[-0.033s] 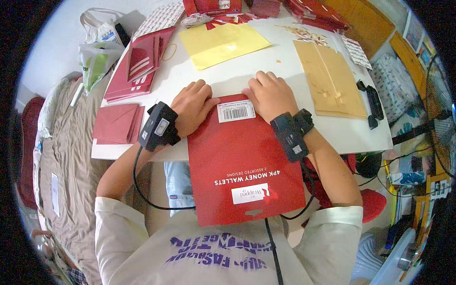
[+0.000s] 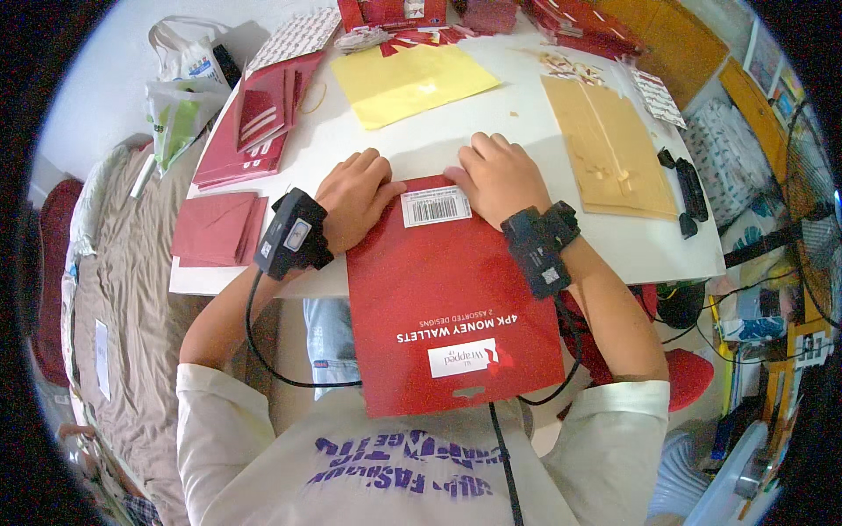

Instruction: Assembling and folding paper money wallets/envelopes for sale.

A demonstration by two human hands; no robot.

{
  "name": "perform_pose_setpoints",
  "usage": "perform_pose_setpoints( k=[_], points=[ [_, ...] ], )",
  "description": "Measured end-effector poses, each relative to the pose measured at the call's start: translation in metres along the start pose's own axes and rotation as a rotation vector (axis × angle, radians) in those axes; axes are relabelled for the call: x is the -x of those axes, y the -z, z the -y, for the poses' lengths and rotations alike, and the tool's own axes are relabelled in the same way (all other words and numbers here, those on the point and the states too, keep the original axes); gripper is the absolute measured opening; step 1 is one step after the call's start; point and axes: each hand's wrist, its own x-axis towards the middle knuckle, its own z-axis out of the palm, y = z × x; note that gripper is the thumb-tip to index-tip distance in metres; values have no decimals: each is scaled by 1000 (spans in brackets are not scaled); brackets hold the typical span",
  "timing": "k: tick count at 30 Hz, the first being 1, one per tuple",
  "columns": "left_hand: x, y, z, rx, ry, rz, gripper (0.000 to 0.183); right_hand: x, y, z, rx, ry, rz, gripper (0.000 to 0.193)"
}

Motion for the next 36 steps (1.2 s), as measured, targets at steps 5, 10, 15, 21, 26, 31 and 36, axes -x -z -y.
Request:
perform_pose_setpoints(
  k=[5,10,15,21,26,31,36],
  points=[
    [-3,8,-4,46,14,-34,25,-4,9,-3,-237,1,137,30],
    [-15,34,-15,113,-77,-86,26,-13,39,-3,-238,-52,139,32],
    [-37,84,-28,-21,-227,-269,24,-39,90,-2,-138,98,-162,28],
    [-51,140,-50,-181,-624,-625,19,-46,152,14,157,308,-590,20],
    [-46,164,-69,-268,-724,-703,24,-45,168,19,174,381,-746,28],
    [-40,158,-65,-514,-796,-743,28,-41,160,24,154,473,-855,33],
    [-12,128,-67,-471,-704,-396,42,-8,111,23,73,400,-776,26]
  ],
)
